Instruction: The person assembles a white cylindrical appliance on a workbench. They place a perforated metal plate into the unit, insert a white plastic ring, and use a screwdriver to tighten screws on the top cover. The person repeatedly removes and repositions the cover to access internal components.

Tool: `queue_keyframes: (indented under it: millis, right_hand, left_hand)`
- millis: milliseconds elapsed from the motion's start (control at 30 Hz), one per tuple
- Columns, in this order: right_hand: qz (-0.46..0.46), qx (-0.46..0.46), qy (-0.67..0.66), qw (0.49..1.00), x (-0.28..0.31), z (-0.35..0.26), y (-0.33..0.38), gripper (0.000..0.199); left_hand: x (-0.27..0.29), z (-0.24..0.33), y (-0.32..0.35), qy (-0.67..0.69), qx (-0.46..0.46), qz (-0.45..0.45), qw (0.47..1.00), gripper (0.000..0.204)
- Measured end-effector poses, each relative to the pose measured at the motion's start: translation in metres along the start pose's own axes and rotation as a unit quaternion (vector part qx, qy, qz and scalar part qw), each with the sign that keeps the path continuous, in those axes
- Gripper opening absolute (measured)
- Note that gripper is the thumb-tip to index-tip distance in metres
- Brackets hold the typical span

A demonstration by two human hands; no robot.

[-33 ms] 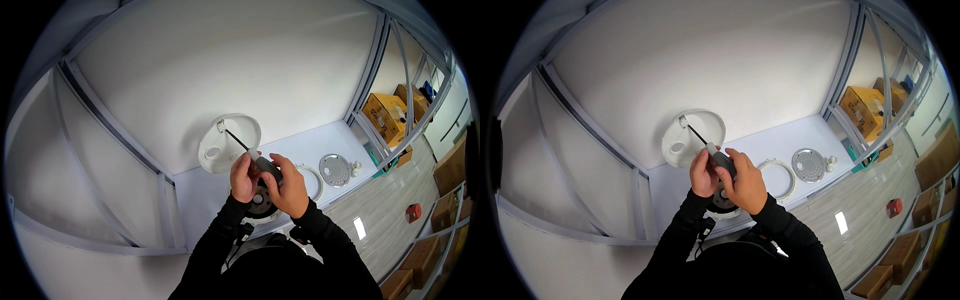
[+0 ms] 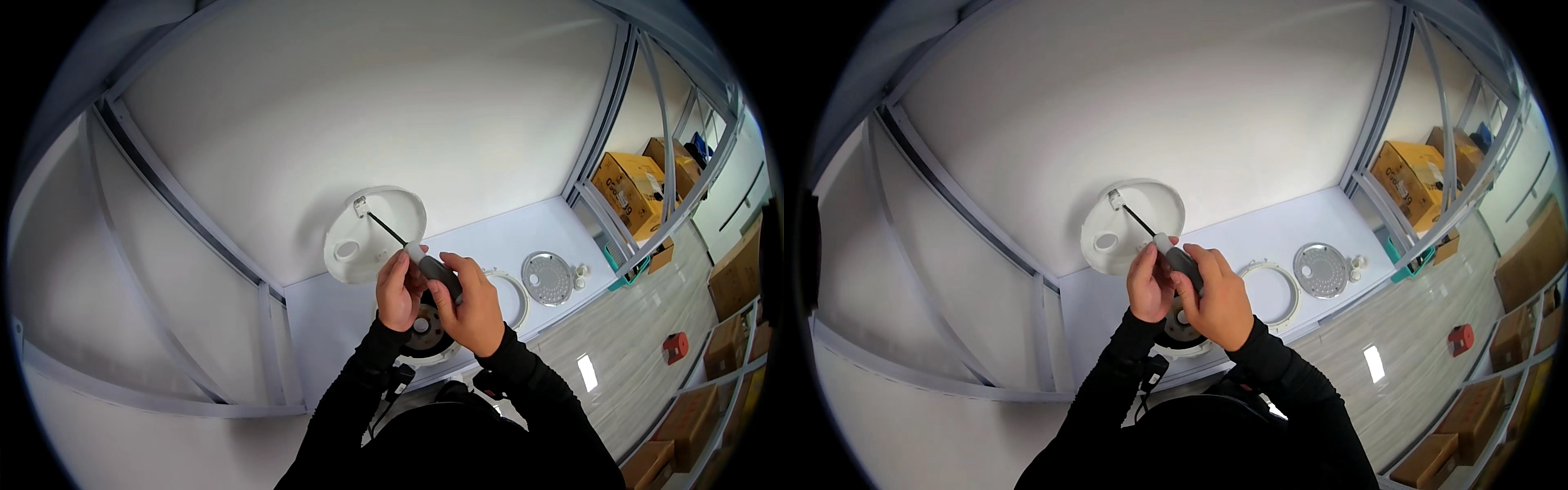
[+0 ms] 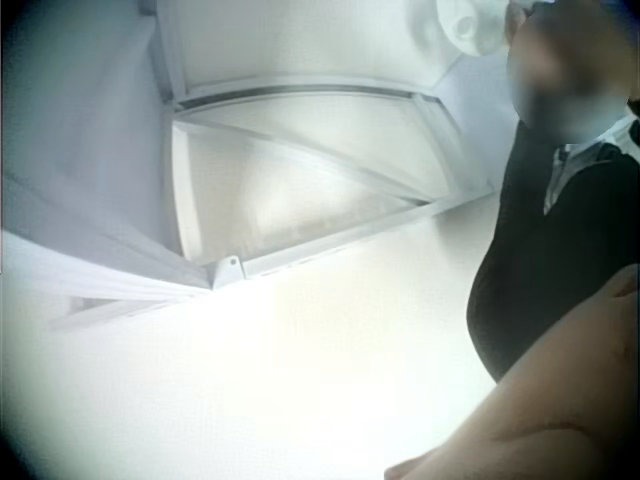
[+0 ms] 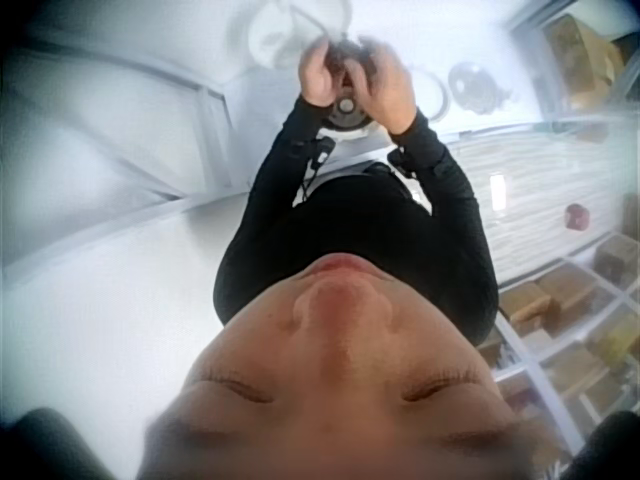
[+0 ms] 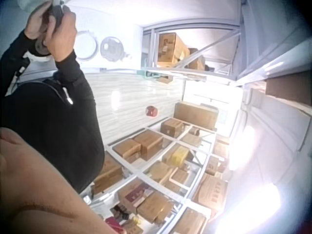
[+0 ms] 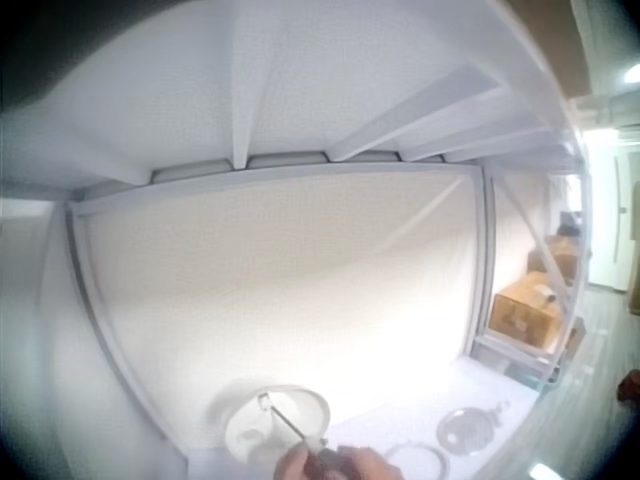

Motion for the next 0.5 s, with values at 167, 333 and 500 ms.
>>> queue_keyframes:
  millis: [167, 333, 500]
  right_hand:
    - [0.053, 0.156, 0.054, 0.985, 0.006, -0.016, -0.005, 0.051]
    - [0.034, 0.032, -0.027, 0.999, 0.008, -0.011, -0.007, 0.046]
    - [-0.008, -0.041, -0.033, 0.999, -0.002, 0.009, 0.000, 0.044]
  left_hand:
    - [0.014, -0.006, -0.006, 0.028, -0.008, -0.033, 0.999, 0.030]
    - [0.012, -0.006, -0.004, 0.011, -0.008, -0.025, 1.000, 0.030]
    - [0.007, -0.006, -0.004, 0.008, -0.003, -0.017, 1.000, 0.032]
Point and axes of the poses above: each hand's wrist, its own y-axis away from the middle knuckle, its own x-axis out of the back of the hand, z = x × y, the point moved 7 cm from there along -y, towards the middle knuckle, and after that the axes turned 10 degrees about y, right-handed, at the moved point
